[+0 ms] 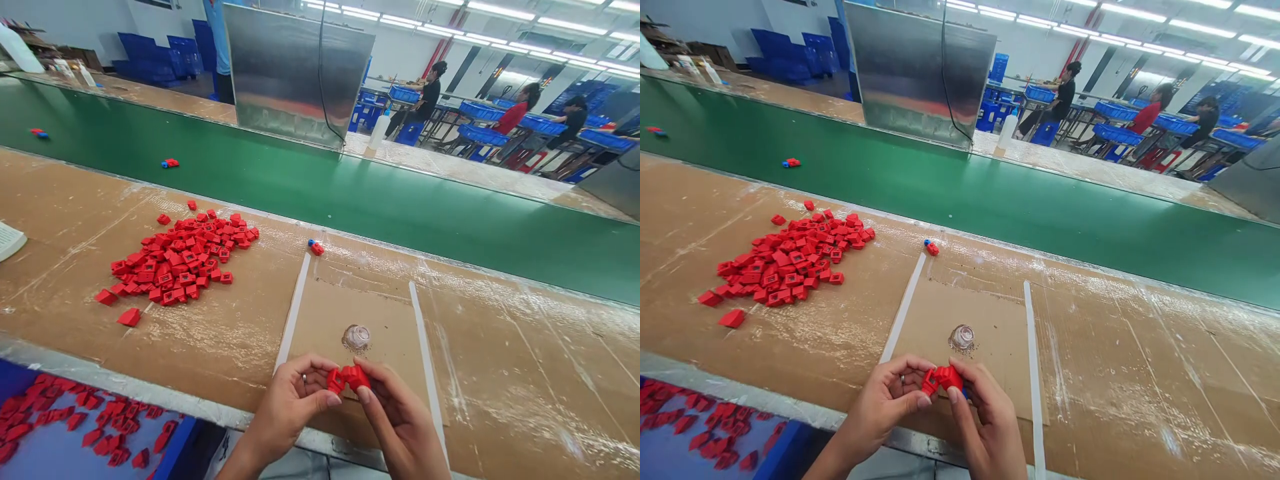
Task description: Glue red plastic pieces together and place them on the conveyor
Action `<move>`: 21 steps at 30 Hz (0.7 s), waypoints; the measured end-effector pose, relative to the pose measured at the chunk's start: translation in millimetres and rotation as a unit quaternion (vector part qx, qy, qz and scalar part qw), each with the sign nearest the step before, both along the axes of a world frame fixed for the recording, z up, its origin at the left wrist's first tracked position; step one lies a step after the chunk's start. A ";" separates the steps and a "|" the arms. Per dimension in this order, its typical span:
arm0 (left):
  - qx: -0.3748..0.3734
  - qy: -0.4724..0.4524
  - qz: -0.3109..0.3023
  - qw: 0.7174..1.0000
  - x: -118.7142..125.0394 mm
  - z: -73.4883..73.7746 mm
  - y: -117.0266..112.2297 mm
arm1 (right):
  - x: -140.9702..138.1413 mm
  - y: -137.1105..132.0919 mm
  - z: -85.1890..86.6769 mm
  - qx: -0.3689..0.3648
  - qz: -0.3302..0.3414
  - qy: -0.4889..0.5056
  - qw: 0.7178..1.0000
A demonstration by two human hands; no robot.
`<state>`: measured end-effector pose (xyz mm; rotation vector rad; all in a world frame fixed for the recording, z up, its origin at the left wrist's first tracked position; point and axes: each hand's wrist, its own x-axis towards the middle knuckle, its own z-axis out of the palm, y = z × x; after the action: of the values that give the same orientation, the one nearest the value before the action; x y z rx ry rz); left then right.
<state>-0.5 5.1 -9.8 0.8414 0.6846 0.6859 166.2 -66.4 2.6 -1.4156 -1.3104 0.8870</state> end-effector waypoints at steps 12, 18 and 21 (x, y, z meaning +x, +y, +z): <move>0.012 0.017 -0.001 1.000 0.8 3.5 -1.5 | -1.0 -1.1 -1.6 0.019 0.009 -0.061 0.998; 0.031 0.042 0.014 0.999 2.1 -0.6 -3.2 | 2.5 -2.0 -4.3 0.050 0.025 -0.141 0.988; 0.064 0.066 -0.002 0.996 2.2 -1.3 -3.5 | 4.5 -4.3 -11.2 0.042 0.050 -0.143 0.987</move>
<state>1.7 1.6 -11.2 1.0123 0.7645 0.6798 170.6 -70.7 -8.6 -1.4598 -1.6278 0.7010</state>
